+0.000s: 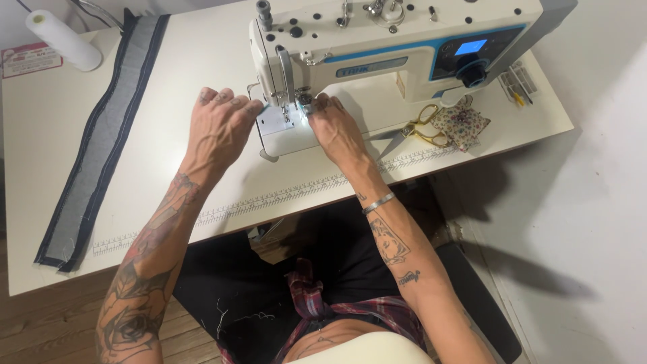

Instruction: Threading an industrial sewing machine and preparing fabric for stitching

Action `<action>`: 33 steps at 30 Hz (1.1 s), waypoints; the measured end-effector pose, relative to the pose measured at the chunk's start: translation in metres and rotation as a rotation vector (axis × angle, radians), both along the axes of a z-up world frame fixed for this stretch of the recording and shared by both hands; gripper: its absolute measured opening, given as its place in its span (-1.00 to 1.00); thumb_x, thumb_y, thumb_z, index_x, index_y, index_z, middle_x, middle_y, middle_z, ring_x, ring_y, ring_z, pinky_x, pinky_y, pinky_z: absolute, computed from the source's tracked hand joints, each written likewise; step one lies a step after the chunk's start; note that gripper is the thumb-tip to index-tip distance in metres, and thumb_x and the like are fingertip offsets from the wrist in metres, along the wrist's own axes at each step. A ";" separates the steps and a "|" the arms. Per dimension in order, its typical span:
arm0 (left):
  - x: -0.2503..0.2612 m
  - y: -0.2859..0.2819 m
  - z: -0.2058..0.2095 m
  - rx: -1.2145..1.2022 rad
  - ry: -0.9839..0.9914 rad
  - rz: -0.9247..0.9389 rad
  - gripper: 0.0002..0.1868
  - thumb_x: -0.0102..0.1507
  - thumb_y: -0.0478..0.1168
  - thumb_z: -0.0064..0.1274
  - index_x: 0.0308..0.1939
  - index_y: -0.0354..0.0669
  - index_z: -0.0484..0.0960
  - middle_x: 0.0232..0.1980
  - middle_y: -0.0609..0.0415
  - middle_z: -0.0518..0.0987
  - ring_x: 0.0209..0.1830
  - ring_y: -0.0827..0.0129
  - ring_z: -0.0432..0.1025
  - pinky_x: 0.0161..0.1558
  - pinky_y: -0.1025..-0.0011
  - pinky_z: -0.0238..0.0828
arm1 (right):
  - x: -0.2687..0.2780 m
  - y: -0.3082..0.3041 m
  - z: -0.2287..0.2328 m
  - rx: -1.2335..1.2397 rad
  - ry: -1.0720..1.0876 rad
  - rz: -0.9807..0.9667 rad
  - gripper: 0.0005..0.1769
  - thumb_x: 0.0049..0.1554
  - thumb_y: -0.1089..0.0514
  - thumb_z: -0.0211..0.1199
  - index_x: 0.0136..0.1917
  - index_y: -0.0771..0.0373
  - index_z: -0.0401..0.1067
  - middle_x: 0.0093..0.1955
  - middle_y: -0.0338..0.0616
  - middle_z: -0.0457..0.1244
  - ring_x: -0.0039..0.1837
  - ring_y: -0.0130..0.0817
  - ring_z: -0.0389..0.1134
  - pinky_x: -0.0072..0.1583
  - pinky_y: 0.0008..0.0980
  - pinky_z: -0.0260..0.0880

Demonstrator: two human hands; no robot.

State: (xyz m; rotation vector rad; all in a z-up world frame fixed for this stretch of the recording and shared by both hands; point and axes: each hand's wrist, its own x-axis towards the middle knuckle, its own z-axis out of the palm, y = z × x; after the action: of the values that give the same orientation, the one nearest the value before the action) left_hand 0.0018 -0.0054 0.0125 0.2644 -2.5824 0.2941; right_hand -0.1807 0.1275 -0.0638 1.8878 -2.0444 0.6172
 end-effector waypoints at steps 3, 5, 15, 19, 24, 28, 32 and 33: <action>0.001 0.001 -0.002 -0.059 0.107 -0.030 -0.92 0.20 -0.19 -0.05 -0.41 0.04 0.50 -0.60 0.20 0.40 -0.45 0.40 0.35 -0.26 0.48 0.17 | 0.004 -0.002 0.000 -0.060 -0.006 -0.074 -0.76 0.12 0.16 -0.10 -0.11 0.40 0.28 -0.18 0.09 0.21 -0.05 -0.12 0.28 0.13 -0.27 0.17; 0.001 0.005 0.001 -0.068 0.128 -0.015 -0.89 0.19 -0.20 -0.06 -0.44 0.02 0.50 -0.62 0.20 0.41 -0.47 0.40 0.34 -0.26 0.48 0.17 | 0.011 0.000 0.010 -0.064 -0.051 -0.107 -0.72 0.10 0.13 -0.05 -0.10 0.43 0.28 -0.19 0.13 0.21 -0.07 -0.08 0.29 0.10 -0.26 0.21; 0.001 0.012 0.002 -0.039 0.109 0.072 -0.90 0.17 -0.27 -0.07 -0.45 -0.04 0.50 -0.64 0.16 0.45 -0.48 0.40 0.37 -0.26 0.49 0.17 | 0.018 -0.013 0.000 -0.078 -0.204 -0.161 -0.67 0.05 0.13 0.00 -0.13 0.52 0.30 -0.26 0.17 0.20 -0.16 0.00 0.28 -0.07 -0.18 0.31; 0.001 0.014 0.007 -0.031 0.060 0.103 -0.90 0.17 -0.27 -0.07 -0.46 -0.03 0.49 -0.65 0.17 0.46 -0.47 0.42 0.38 -0.25 0.50 0.18 | 0.030 -0.017 -0.012 -0.039 -0.222 -0.141 -0.73 0.07 0.08 -0.03 -0.10 0.32 0.34 -0.32 0.06 0.22 -0.16 -0.09 0.28 -0.10 -0.23 0.33; 0.000 0.010 0.004 -0.046 0.025 0.086 -0.91 0.17 -0.28 -0.08 -0.44 -0.05 0.48 -0.64 0.15 0.47 -0.46 0.40 0.38 -0.25 0.49 0.18 | 0.065 -0.001 0.014 -0.015 -0.390 -0.101 -0.75 0.11 0.04 -0.06 -0.14 0.20 0.35 -0.36 -0.16 0.21 -0.26 -0.37 0.27 -0.20 -0.51 0.33; 0.000 0.013 0.006 -0.068 -0.003 0.012 -0.93 0.18 -0.29 -0.09 -0.40 -0.10 0.48 -0.59 0.10 0.48 -0.46 0.37 0.36 -0.23 0.46 0.20 | 0.079 0.031 0.035 -0.008 -0.395 -0.032 -0.75 0.13 0.12 -0.12 -0.17 0.27 0.33 -0.33 -0.08 0.19 -0.25 -0.29 0.26 -0.22 -0.42 0.36; -0.002 0.009 -0.012 -0.211 0.128 -0.152 -0.94 0.11 -0.32 -0.04 -0.36 -0.12 0.51 -0.48 0.06 0.48 -0.40 0.34 0.31 -0.26 0.41 0.20 | 0.072 0.064 0.036 -0.100 -0.630 -0.106 -0.76 0.15 0.14 -0.18 -0.18 0.27 0.28 -0.34 -0.13 0.10 -0.27 -0.31 0.20 -0.22 -0.38 0.30; -0.004 0.011 -0.017 -0.206 0.128 -0.148 -0.94 0.11 -0.32 -0.04 -0.36 -0.12 0.51 -0.48 0.06 0.48 -0.40 0.34 0.31 -0.26 0.41 0.20 | 0.073 0.073 0.048 -0.095 -0.630 -0.103 -0.76 0.15 0.14 -0.18 -0.18 0.27 0.28 -0.34 -0.13 0.10 -0.27 -0.31 0.20 -0.22 -0.38 0.30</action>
State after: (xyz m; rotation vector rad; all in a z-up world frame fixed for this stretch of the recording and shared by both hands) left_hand -0.0026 0.0056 -0.0046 0.0165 -2.4072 0.4696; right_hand -0.1074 0.2002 -0.0161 1.6525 -2.3910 1.3924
